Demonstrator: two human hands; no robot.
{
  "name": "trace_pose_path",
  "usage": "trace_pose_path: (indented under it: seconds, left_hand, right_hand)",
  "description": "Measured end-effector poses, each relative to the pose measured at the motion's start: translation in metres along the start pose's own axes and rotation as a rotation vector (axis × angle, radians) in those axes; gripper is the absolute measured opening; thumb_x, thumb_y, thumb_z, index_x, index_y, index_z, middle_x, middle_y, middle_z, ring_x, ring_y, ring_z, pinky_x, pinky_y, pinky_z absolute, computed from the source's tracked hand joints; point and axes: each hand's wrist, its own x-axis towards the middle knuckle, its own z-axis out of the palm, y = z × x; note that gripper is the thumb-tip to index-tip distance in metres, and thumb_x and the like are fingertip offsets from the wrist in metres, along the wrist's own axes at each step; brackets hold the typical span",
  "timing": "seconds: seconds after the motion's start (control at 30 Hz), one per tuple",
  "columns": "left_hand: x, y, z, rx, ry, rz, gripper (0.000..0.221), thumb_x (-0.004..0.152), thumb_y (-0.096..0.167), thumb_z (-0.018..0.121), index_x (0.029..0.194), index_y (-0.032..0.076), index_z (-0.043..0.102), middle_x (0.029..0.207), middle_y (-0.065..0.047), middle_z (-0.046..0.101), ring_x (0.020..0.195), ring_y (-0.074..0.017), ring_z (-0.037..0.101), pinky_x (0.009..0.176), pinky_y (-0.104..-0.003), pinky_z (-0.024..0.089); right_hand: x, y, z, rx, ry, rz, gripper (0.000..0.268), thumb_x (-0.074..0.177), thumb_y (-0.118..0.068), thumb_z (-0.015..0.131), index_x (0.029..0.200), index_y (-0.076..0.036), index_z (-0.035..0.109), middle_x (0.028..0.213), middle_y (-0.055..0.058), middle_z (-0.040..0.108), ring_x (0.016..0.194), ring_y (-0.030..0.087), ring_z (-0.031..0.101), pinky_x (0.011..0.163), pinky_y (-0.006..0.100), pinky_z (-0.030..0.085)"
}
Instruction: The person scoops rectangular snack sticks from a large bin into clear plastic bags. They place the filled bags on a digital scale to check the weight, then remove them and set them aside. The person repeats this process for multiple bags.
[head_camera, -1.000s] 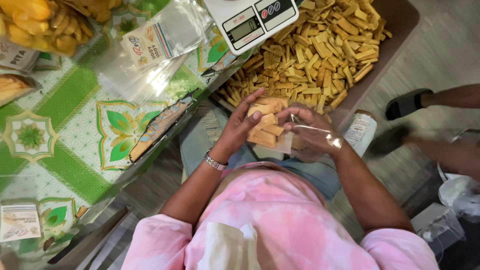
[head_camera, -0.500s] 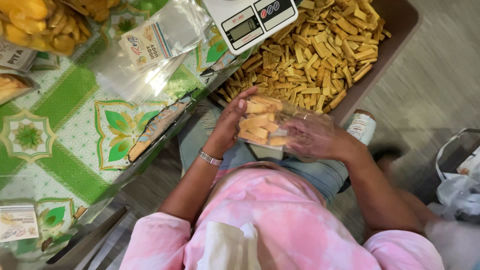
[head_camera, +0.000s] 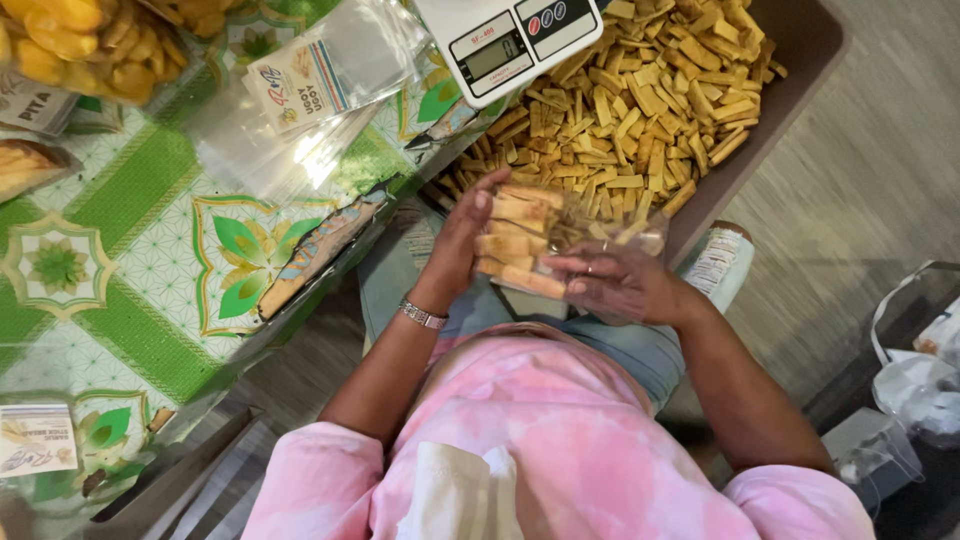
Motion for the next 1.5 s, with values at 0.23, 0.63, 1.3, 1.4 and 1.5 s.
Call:
trace_pose_path:
  seconds: [0.23, 0.63, 1.3, 1.4, 1.5]
  left_hand:
    - [-0.006, -0.001, 0.012, 0.183, -0.093, 0.089, 0.076, 0.099, 0.055, 0.064, 0.154, 0.005, 0.047, 0.155, -0.01, 0.049, 0.144, -0.0235, 0.046, 0.121, -0.037, 0.038]
    - [-0.029, 0.01, -0.038, 0.224, 0.054, 0.15, 0.073, 0.095, 0.052, 0.068, 0.151, 0.009, 0.049, 0.144, -0.009, 0.056, 0.129, -0.0206, 0.058, 0.108, -0.035, 0.05]
    - [-0.051, -0.01, -0.109, -0.004, 0.096, 0.047, 0.082, 0.092, 0.049, 0.071, 0.154, 0.004, 0.043, 0.145, -0.011, 0.052, 0.13, -0.0234, 0.056, 0.108, -0.036, 0.05]
    - [-0.05, -0.008, -0.107, -0.008, 0.096, 0.036, 0.083, 0.091, 0.049, 0.072, 0.154, 0.004, 0.043, 0.143, -0.012, 0.052, 0.129, -0.0246, 0.056, 0.107, -0.037, 0.05]
    - [-0.05, -0.007, -0.104, -0.002, 0.1, 0.038, 0.081, 0.092, 0.048, 0.072, 0.153, 0.004, 0.043, 0.142, -0.013, 0.053, 0.129, -0.0244, 0.057, 0.108, -0.036, 0.049]
  right_hand:
    - [0.022, 0.035, 0.005, -0.078, 0.19, -0.069, 0.017, 0.088, -0.011, 0.079, 0.1, -0.007, 0.067, 0.101, 0.005, 0.069, 0.098, 0.014, 0.068, 0.091, 0.031, 0.057]
    - [0.011, 0.03, -0.052, -0.148, -0.134, -0.092, 0.026, 0.099, -0.016, 0.066, 0.122, -0.004, 0.069, 0.112, 0.012, 0.075, 0.106, 0.019, 0.073, 0.094, 0.036, 0.059]
    - [0.149, 0.142, -0.141, -1.328, 0.663, -0.066, 0.065, 0.092, -0.021, 0.073, 0.152, -0.009, 0.05, 0.142, 0.018, 0.055, 0.13, 0.038, 0.049, 0.107, 0.054, 0.036]
    - [0.142, 0.153, -0.143, -1.497, 0.656, -0.26, 0.06, 0.098, -0.018, 0.069, 0.154, -0.007, 0.051, 0.147, 0.015, 0.056, 0.133, 0.036, 0.05, 0.11, 0.053, 0.036]
    - [0.143, 0.159, -0.142, -1.611, 0.677, -0.321, 0.059, 0.099, -0.012, 0.065, 0.156, -0.007, 0.051, 0.15, 0.012, 0.057, 0.134, 0.034, 0.05, 0.111, 0.051, 0.036]
